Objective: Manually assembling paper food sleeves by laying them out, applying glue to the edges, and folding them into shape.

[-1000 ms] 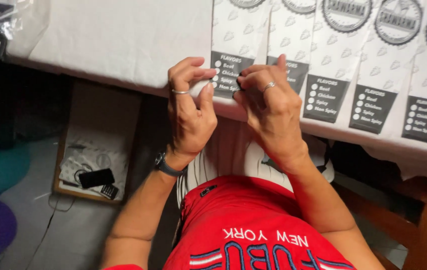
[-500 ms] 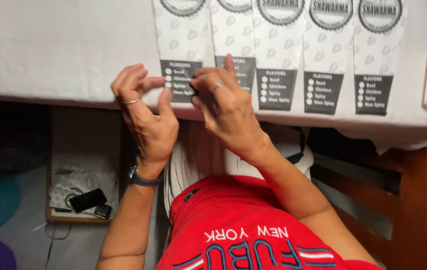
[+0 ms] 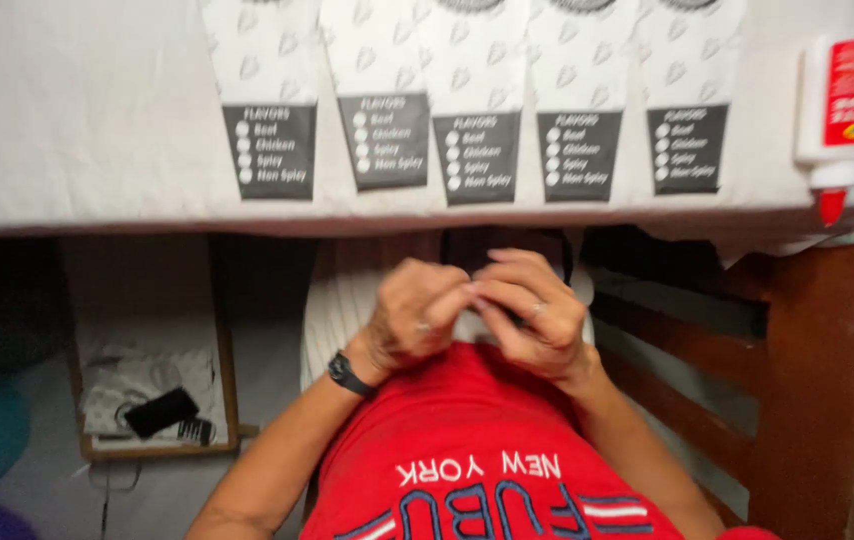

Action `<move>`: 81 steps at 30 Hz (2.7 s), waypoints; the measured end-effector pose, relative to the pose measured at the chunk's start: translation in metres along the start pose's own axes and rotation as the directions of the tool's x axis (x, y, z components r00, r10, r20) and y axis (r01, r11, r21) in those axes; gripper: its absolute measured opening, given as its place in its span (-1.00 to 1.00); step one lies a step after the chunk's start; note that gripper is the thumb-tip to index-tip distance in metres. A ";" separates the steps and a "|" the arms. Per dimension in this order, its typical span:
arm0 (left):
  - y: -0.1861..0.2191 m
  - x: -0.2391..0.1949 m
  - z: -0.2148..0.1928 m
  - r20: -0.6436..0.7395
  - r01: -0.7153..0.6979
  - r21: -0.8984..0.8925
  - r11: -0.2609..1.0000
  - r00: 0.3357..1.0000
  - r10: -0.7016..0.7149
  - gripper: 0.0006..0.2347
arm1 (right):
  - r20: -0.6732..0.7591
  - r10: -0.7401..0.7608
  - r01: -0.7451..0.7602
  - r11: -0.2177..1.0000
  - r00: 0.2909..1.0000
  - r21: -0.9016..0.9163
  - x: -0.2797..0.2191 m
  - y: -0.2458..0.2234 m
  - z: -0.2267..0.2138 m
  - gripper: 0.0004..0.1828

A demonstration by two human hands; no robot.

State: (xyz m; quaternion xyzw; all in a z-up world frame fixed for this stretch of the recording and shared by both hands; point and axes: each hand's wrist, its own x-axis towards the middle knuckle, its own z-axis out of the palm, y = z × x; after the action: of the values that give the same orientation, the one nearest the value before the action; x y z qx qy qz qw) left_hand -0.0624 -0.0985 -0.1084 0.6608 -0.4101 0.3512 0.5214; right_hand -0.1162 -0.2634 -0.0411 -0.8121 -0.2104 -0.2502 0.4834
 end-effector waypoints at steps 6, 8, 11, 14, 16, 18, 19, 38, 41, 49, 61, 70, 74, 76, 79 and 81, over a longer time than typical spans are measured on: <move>-0.020 -0.030 0.076 0.850 0.388 0.310 0.868 0.296 -0.436 -0.47 | -0.004 0.460 -0.332 0.635 0.888 -0.697 -0.095 0.083 -0.007 -0.61; -0.013 0.004 0.069 0.813 0.656 0.270 0.705 0.237 -0.532 -0.57 | -0.005 0.292 -0.209 0.673 0.956 -0.710 -0.129 0.110 -0.006 -0.65; -0.041 -0.114 0.110 0.751 0.269 0.327 0.906 0.509 -0.422 -0.44 | 0.015 0.430 -0.331 0.715 0.903 -0.616 -0.110 0.101 -0.017 -0.72; -0.051 -0.148 0.119 0.638 0.484 0.242 0.841 0.574 -0.513 -0.66 | 0.016 0.524 -0.456 0.756 0.852 -0.469 -0.068 0.077 -0.019 -0.85; -0.050 -0.154 0.118 0.557 0.402 0.270 0.875 0.676 -0.482 -0.72 | -0.004 0.532 -0.478 0.756 0.847 -0.447 -0.085 0.085 -0.015 -0.87; -0.058 -0.160 0.119 0.473 0.308 0.305 0.901 0.772 -0.424 -0.75 | -0.031 0.534 -0.495 0.757 0.845 -0.426 -0.103 0.098 -0.013 -0.89; -0.064 -0.166 0.119 0.529 0.324 0.333 0.885 0.713 -0.460 -0.75 | -0.048 0.506 -0.475 0.768 0.861 -0.430 -0.113 0.105 -0.013 -0.86; -0.046 -0.069 0.062 0.794 0.550 0.215 0.807 0.383 -0.472 -0.81 | -0.007 0.571 -0.515 0.734 0.821 -0.444 -0.131 0.096 -0.031 -0.80; -0.056 -0.126 0.074 0.768 0.624 0.290 0.725 0.300 -0.566 -0.81 | -0.044 0.549 -0.521 0.761 0.834 -0.387 -0.131 0.100 -0.033 -0.84; -0.056 -0.088 0.047 0.738 0.708 -0.006 0.707 0.480 -0.474 -0.95 | -0.051 0.645 -0.601 0.676 0.762 -0.427 -0.144 0.114 -0.040 -0.81; -0.009 0.150 -0.091 0.331 0.093 -0.073 0.993 0.941 -0.064 -0.73 | 0.273 0.446 -0.405 0.893 0.853 -0.195 0.067 -0.025 -0.144 -0.34; -0.108 0.194 -0.079 0.235 0.367 0.860 0.356 0.334 -0.913 -0.13 | 0.070 0.788 -0.494 0.449 0.612 -0.745 0.129 0.036 -0.090 0.10; -0.099 0.197 -0.030 0.220 0.392 0.864 0.316 0.272 -0.937 -0.14 | 0.132 0.770 -0.485 0.515 0.624 -0.707 0.145 0.025 -0.039 -0.08; -0.094 0.193 -0.015 0.220 0.434 0.830 0.349 0.320 -0.922 -0.18 | 0.201 0.698 -0.464 0.634 0.687 -0.619 0.145 0.016 -0.026 -0.15; -0.093 0.174 -0.003 0.152 0.499 0.767 0.403 0.469 -0.870 -0.22 | 0.165 0.555 -0.413 0.757 0.815 -0.506 0.138 0.021 -0.018 -0.26; -0.093 0.168 0.005 0.076 0.522 0.739 0.426 0.564 -0.822 -0.24 | 0.070 0.483 -0.388 0.774 0.873 -0.501 0.133 0.035 -0.022 -0.31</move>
State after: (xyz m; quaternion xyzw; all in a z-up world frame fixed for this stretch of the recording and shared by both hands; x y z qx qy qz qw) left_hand 0.0929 -0.1220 0.0032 0.9633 -0.0563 0.0668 0.2539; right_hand 0.0049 -0.2851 0.0248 -0.9516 0.0052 -0.0938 0.2928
